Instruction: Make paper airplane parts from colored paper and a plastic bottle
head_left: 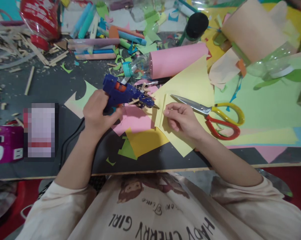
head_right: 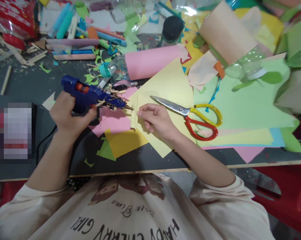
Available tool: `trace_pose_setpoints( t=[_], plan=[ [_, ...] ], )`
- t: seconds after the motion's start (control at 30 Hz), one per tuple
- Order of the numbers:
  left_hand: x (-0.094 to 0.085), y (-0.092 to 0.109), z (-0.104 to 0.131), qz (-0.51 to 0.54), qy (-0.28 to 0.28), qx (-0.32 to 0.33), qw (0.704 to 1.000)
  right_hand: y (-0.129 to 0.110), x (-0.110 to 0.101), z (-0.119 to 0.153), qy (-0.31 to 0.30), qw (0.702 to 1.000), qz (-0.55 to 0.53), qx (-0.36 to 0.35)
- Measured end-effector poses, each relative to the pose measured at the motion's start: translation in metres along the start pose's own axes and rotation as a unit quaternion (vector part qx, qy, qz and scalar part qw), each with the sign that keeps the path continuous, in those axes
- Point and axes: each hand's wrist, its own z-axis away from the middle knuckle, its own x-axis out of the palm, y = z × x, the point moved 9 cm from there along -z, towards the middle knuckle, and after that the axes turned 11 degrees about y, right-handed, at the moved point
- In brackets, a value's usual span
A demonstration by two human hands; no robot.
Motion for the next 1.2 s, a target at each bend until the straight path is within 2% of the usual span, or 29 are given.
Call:
trace_pose_setpoints(
  t=[0.17, 0.37, 0.5, 0.7, 0.77, 0.93, 1.0, 1.1, 1.2],
  plan=[
    [0.002, -0.010, -0.001, 0.015, -0.024, -0.092, 0.995, 0.001, 0.002, 0.002, -0.004, 1.000, 0.010, 0.009],
    [-0.003, -0.009, -0.006, 0.024, -0.013, -0.136, 0.990, 0.004, 0.003, 0.003, -0.015, 1.000, 0.026, 0.010],
    [-0.004, -0.009, -0.008, 0.031, 0.000, -0.132, 0.991, 0.004, 0.005, 0.003, -0.027, 0.999, 0.035, 0.006],
    [-0.010, 0.001, -0.011, -0.036, 0.055, -0.042, 0.997, 0.004, 0.007, 0.005, -0.037, 0.999, 0.037, 0.004],
    [-0.009, -0.002, -0.010, -0.043, 0.046, -0.052, 0.997, 0.004, 0.007, 0.005, -0.039, 0.998, 0.039, 0.006],
    [-0.003, -0.015, -0.003, 0.008, 0.013, -0.130, 0.991, 0.006, 0.007, 0.005, -0.041, 0.998, 0.049, 0.017],
    [-0.001, -0.017, -0.002, 0.012, 0.007, -0.132, 0.991, 0.007, 0.008, 0.005, -0.047, 0.997, 0.054, 0.014],
    [-0.006, -0.020, -0.003, -0.027, 0.033, -0.116, 0.992, 0.006, 0.008, 0.005, -0.051, 0.997, 0.054, 0.009],
    [-0.020, -0.038, -0.006, -0.085, 0.083, -0.142, 0.983, 0.007, 0.008, 0.005, -0.045, 0.998, 0.047, 0.014]
  ],
)
